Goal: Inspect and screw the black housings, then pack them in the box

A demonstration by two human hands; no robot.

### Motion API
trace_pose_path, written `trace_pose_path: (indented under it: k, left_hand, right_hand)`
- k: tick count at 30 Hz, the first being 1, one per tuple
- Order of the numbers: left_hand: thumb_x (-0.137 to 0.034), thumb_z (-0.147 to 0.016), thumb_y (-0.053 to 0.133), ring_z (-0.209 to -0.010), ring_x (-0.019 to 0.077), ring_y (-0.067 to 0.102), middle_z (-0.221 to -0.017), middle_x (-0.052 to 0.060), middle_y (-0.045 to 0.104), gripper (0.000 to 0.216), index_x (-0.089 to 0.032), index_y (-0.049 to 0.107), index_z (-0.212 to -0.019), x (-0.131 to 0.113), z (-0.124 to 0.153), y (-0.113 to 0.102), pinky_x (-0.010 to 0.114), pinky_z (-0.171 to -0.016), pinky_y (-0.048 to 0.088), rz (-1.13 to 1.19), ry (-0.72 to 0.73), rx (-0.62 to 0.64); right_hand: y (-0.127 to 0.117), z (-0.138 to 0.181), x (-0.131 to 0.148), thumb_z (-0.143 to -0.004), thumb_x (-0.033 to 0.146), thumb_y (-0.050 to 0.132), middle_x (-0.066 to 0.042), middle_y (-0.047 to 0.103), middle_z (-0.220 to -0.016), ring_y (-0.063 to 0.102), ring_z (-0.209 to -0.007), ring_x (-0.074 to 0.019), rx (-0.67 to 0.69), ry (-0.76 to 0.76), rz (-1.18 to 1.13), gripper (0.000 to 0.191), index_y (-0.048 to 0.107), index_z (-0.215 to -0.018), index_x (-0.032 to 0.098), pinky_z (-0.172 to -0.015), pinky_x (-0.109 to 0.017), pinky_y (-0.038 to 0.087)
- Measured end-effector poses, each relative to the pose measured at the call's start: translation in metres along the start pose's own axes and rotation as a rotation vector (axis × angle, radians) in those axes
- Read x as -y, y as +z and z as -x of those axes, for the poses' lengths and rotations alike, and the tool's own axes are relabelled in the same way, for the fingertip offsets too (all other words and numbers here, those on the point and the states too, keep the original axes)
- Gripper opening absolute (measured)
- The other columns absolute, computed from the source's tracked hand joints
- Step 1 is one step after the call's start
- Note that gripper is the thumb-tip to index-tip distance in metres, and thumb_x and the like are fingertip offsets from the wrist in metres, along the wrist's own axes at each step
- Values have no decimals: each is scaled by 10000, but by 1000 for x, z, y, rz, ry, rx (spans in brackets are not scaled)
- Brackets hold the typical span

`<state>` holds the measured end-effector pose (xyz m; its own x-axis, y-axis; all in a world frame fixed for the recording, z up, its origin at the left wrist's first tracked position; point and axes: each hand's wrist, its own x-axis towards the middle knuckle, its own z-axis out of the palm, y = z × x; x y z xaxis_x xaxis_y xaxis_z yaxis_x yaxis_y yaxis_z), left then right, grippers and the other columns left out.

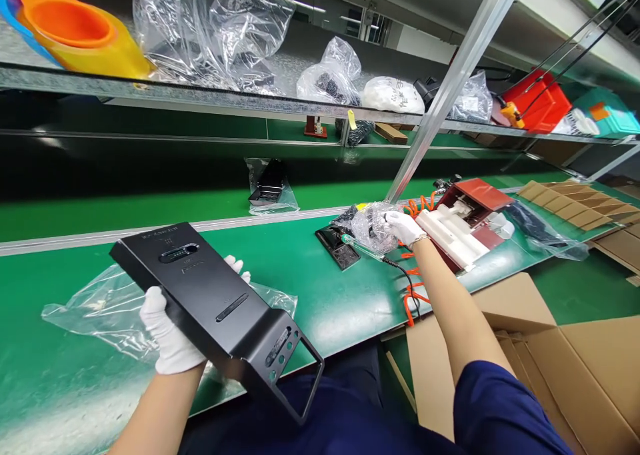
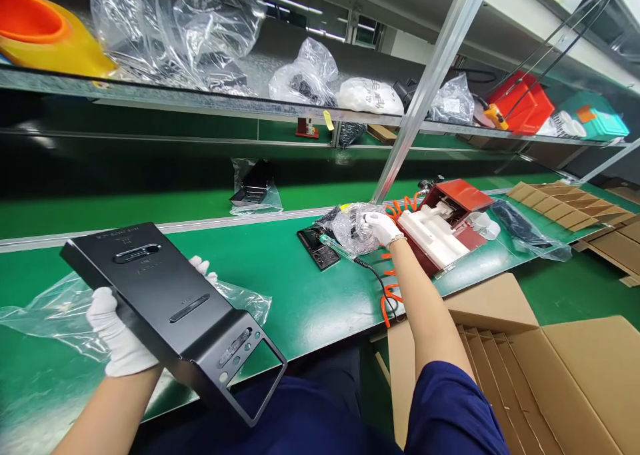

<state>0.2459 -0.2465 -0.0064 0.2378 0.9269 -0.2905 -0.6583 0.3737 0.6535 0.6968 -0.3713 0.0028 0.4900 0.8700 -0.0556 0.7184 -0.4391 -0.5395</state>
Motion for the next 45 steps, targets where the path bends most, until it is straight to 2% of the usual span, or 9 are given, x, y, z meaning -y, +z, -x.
trace_pose_path:
  k: [4,7,10,13,19,23,30,35,45]
  left_hand:
    - [-732,-457,836,-878,396,794,-1143,209,799,1037,-187,700,-1329,8,-11,-14,540,-660,687,59,-30,143]
    - [-696,-512,861,-927,418,790,-1181,201,792,1059,-187,634,-1413,15,-19,-25,562,-717,685,97,-80,294]
    - [-676,-641,811,-969,393,791,-1215,195,781,949,-161,619,-1415,23,-21,-25,538,-793,680,139,-126,363]
    - [-643,-743,754,-1043,352,781,-1246,198,771,803,-122,655,-1346,31,-20,-17,498,-913,654,202,-200,393]
    - [-598,-834,697,-1130,312,751,-1270,186,763,740,-56,653,-1336,42,-31,-16,450,-1003,604,318,-324,565]
    - [-611,-851,679,-1113,314,756,-1277,194,760,755,-62,637,-1368,46,-37,-26,453,-1046,564,339,-384,641]
    - [-610,-886,621,-1171,326,731,-1295,224,744,762,-33,609,-1383,46,-43,-36,481,-1070,529,451,-424,635]
    - [-640,-882,617,-1181,330,723,-1289,225,742,817,-37,563,-1431,41,-44,-38,489,-1079,517,500,-380,645]
    - [-634,-866,625,-1179,325,716,-1275,196,745,785,-80,575,-1421,41,-45,-35,467,-1064,511,571,-432,680]
  right_hand:
    - [-11,18,13,-1013,317,446,-137,637,-1054,596,-901,-75,-6,-42,-191,411,610,-1302,75,-880,-209,566]
    - [-22,33,33,-967,320,453,-141,653,-1071,597,-838,-71,20,-39,-301,457,599,-1323,72,-812,-187,565]
    - [-31,46,66,-922,392,503,-148,650,-1171,612,-823,-68,77,-35,-381,540,586,-1337,58,-784,-183,566]
    - [-30,54,116,-839,451,639,-129,649,-1207,615,-819,-58,129,-28,-440,576,637,-1267,65,-738,-148,545]
    - [12,57,236,-881,285,625,-73,676,-1089,569,-743,-12,295,-113,-329,323,716,-1115,81,-657,-83,487]
    - [56,45,286,-946,199,540,-53,670,-1147,591,-755,-1,421,-152,-213,276,721,-1129,97,-663,-74,496]
    - [100,10,307,-937,163,544,-50,676,-985,547,-648,18,510,-139,-235,342,671,-1243,76,-643,-73,460]
    - [107,3,318,-936,159,535,-50,675,-986,553,-647,13,521,-120,-250,369,636,-1284,86,-655,-81,469]
    - [113,5,341,-947,142,517,-56,666,-1039,538,-637,13,523,-71,-234,397,605,-1333,106,-626,-82,458]
